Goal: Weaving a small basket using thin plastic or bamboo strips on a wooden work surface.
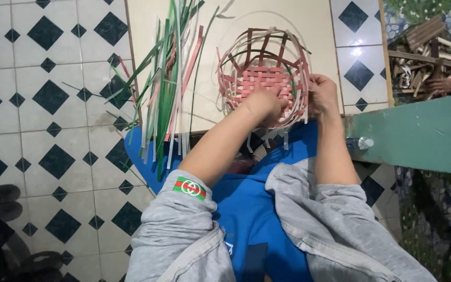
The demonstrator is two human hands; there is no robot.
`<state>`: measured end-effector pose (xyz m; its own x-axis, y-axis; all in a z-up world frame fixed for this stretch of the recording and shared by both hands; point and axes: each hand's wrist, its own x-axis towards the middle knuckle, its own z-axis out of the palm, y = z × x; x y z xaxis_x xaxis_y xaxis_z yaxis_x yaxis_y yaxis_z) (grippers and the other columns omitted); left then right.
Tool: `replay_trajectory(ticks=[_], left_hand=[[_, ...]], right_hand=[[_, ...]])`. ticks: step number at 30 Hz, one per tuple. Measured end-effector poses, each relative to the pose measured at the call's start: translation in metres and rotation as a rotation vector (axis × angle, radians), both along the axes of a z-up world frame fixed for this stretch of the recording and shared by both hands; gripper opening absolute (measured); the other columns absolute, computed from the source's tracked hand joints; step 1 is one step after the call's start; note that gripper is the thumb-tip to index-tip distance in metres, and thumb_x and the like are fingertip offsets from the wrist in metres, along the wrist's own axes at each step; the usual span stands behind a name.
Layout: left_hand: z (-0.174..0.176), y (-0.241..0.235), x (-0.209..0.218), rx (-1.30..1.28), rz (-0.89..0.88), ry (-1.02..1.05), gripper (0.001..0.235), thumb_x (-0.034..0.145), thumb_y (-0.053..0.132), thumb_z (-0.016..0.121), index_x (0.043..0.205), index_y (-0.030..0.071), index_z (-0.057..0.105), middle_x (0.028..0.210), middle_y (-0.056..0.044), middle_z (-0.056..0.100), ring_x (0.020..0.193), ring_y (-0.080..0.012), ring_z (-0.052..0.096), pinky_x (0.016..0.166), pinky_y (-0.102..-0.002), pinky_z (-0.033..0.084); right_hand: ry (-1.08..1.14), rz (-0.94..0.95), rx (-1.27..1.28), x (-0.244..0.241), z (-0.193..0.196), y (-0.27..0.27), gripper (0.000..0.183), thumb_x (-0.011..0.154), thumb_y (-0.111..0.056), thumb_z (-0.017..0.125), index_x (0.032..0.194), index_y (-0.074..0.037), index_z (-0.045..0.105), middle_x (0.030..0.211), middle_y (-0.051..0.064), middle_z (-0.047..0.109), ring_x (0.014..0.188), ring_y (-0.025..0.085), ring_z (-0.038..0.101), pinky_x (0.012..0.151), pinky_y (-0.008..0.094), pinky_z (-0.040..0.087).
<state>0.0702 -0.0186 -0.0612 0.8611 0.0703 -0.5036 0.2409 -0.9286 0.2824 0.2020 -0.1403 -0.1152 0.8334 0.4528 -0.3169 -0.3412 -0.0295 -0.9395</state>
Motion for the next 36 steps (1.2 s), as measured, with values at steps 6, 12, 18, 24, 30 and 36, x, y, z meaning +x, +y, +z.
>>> replay_trajectory(ticks=[6,12,18,24,30,36], left_hand=[[-0.006,0.001,0.002,-0.003,-0.02,0.034,0.066,0.079,0.031,0.067,0.141,0.04,0.047,0.16,-0.007,0.025,0.131,-0.0365,0.051,0.113,-0.068,-0.001],[0.028,0.006,-0.015,0.029,0.008,0.026,0.057,0.08,0.03,0.061,0.135,0.043,0.053,0.157,-0.004,0.032,0.125,-0.0376,0.055,0.115,-0.064,0.004],[0.005,-0.004,-0.006,0.017,0.01,0.004,0.056,0.083,0.033,0.061,0.137,0.041,0.052,0.159,-0.003,0.03,0.128,-0.0373,0.053,0.116,-0.064,0.001],[0.034,0.001,-0.017,-0.027,0.098,0.019,0.059,0.081,0.031,0.061,0.136,0.047,0.049,0.158,0.002,0.032,0.133,-0.0461,0.044,0.112,-0.071,0.008],[0.032,0.002,-0.021,0.025,0.039,0.002,0.057,0.083,0.028,0.059,0.137,0.045,0.05,0.158,0.001,0.033,0.13,-0.0399,0.05,0.115,-0.067,0.004],[-0.032,-0.004,0.005,0.04,0.014,-0.023,0.068,0.073,0.029,0.07,0.137,0.044,0.052,0.157,0.001,0.034,0.131,-0.0495,0.043,0.11,-0.072,0.009]], right_hand=[[0.055,0.039,0.12,-0.009,0.021,0.003,0.033,0.075,-0.003,0.084,0.104,0.0,0.069,0.082,0.013,0.071,0.072,0.024,0.075,0.064,0.035,0.064],[-0.037,0.109,-0.053,-0.012,0.035,-0.002,0.021,0.076,-0.009,0.081,0.094,-0.004,0.071,0.075,0.009,0.069,0.067,0.018,0.071,0.057,0.027,0.057],[-0.129,0.195,-0.157,-0.02,0.057,0.0,0.007,0.076,-0.007,0.075,0.082,-0.007,0.072,0.067,0.005,0.065,0.061,0.014,0.066,0.053,0.023,0.052],[-0.088,0.197,-0.066,-0.03,0.068,0.001,0.011,0.077,-0.011,0.079,0.085,-0.007,0.073,0.068,0.007,0.065,0.058,0.013,0.063,0.049,0.022,0.047],[-0.165,0.229,-0.109,-0.021,0.063,0.008,0.021,0.083,-0.023,0.084,0.094,-0.008,0.074,0.073,0.002,0.067,0.061,0.007,0.062,0.051,0.02,0.05],[-0.406,-0.104,-0.224,-0.032,0.08,-0.011,0.021,0.088,-0.005,0.066,0.108,0.0,0.067,0.078,0.009,0.068,0.057,0.007,0.06,0.046,0.021,0.049]])
